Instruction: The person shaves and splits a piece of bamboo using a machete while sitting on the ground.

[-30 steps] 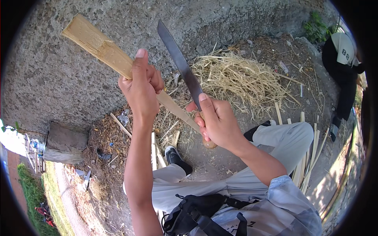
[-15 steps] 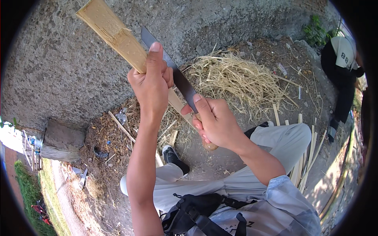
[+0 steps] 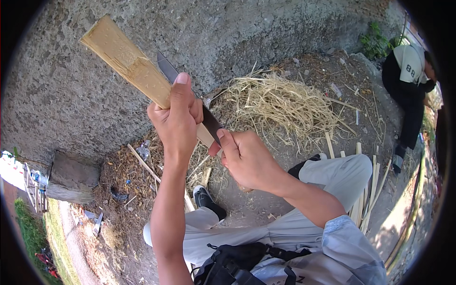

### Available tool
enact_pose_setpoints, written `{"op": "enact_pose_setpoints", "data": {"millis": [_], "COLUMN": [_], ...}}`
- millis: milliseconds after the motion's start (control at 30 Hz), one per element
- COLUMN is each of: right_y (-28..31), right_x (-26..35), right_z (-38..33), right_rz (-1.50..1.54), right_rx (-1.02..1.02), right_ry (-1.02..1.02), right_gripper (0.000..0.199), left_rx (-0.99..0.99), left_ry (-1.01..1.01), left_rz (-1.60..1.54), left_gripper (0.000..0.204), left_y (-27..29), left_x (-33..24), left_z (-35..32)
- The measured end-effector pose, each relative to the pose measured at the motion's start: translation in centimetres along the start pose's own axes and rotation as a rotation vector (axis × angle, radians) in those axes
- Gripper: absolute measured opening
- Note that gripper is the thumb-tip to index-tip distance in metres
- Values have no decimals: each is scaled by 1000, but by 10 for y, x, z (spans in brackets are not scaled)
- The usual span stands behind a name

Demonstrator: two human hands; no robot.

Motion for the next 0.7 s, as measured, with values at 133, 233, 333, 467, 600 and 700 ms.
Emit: {"op": "enact_pose_setpoints", "data": {"millis": [133, 233, 333, 467, 600, 700], "right_y": [0, 1, -6, -8, -8, -9], "right_x": [-11, -7, -26, -25, -33, -15], "right_z": [-3, -6, -3, -6, -9, -5], "right_rz": [15, 161, 91, 145, 39, 85], "right_rx": [27, 116, 112, 110, 46, 36], "right_ry": [-76, -159, -175, -140, -110, -93], "right_gripper": [47, 45, 45, 46, 45, 44], "left_rx": [9, -5, 11, 39, 68, 51], "left_ry": [-6, -17, -2, -7, -23, -5], "left_rz": [-3, -2, -35, -21, -54, -48], "left_gripper": [43, 43, 42, 42, 41, 41], "left_y": [3, -2, 4, -1, 6, 4], "left_x": [2, 0, 3, 0, 0, -4], "left_z": [4, 3, 7, 1, 2, -1]}}
Point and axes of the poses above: each hand's wrist, its own z-axis towards the middle knuckle, its own y-axis out of the back of the hand, x = y × z, the point moved 6 cm from there along z, towards the middle knuckle, and after that the axes turned 15 degrees about x, right-handed, at the moved point
